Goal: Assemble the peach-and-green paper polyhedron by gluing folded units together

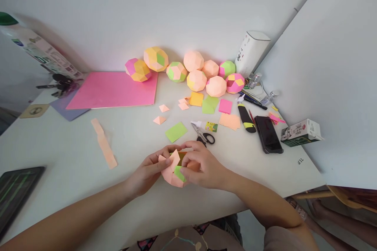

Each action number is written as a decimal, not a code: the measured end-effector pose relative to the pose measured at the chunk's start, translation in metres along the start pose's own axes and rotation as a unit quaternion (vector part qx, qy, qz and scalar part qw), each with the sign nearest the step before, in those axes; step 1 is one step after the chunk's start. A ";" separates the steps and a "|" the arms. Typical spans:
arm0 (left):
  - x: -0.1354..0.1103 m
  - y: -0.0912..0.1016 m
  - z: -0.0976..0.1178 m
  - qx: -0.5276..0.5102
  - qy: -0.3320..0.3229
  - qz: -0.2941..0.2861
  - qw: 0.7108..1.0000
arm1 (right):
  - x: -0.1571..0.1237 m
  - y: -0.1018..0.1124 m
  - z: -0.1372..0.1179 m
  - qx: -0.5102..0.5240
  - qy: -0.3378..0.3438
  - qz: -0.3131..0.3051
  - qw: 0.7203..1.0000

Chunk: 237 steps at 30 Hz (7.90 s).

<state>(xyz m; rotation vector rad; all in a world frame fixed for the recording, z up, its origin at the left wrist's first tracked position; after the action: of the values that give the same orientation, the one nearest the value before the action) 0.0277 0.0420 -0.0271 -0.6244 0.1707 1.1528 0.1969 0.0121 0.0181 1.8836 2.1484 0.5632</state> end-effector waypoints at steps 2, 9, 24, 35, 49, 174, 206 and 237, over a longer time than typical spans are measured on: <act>-0.001 0.000 0.000 0.002 0.001 0.000 1.000 | -0.001 -0.001 0.001 0.008 -0.010 0.014 1.000; -0.002 0.001 -0.002 -0.008 -0.002 0.020 1.000 | -0.003 -0.003 0.000 0.029 -0.020 0.040 0.999; -0.004 -0.002 -0.004 -0.026 -0.011 0.024 0.999 | -0.004 -0.004 -0.002 0.022 -0.019 0.042 0.999; -0.003 0.000 -0.004 -0.001 -0.016 0.014 1.000 | -0.004 -0.003 -0.004 0.023 0.002 0.035 0.999; -0.001 0.002 -0.006 0.005 -0.025 -0.024 0.999 | -0.004 -0.004 -0.001 0.012 -0.015 0.028 0.999; -0.004 -0.003 -0.008 -0.057 -0.011 0.025 0.998 | 0.011 0.017 -0.001 -0.058 0.211 0.206 0.954; 0.007 0.005 -0.008 -0.050 0.014 -0.073 0.996 | 0.035 0.027 0.056 -0.232 0.058 0.107 0.965; 0.004 0.004 0.002 -0.083 -0.047 0.071 0.993 | 0.006 0.036 0.017 0.169 -0.235 0.061 0.955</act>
<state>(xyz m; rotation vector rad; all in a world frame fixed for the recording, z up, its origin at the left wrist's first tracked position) 0.0250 0.0472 -0.0284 -0.7110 0.0400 1.3405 0.2352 0.0240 0.0183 2.0641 1.9014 -0.2405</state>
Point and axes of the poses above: each hand's wrist, its own x-axis towards the middle knuckle, its own y-axis out of the back of the hand, z = x × y, the point moved 3 cm from there along x, towards the middle knuckle, and after that the axes turned 15 degrees about z, right-handed, at the moved point
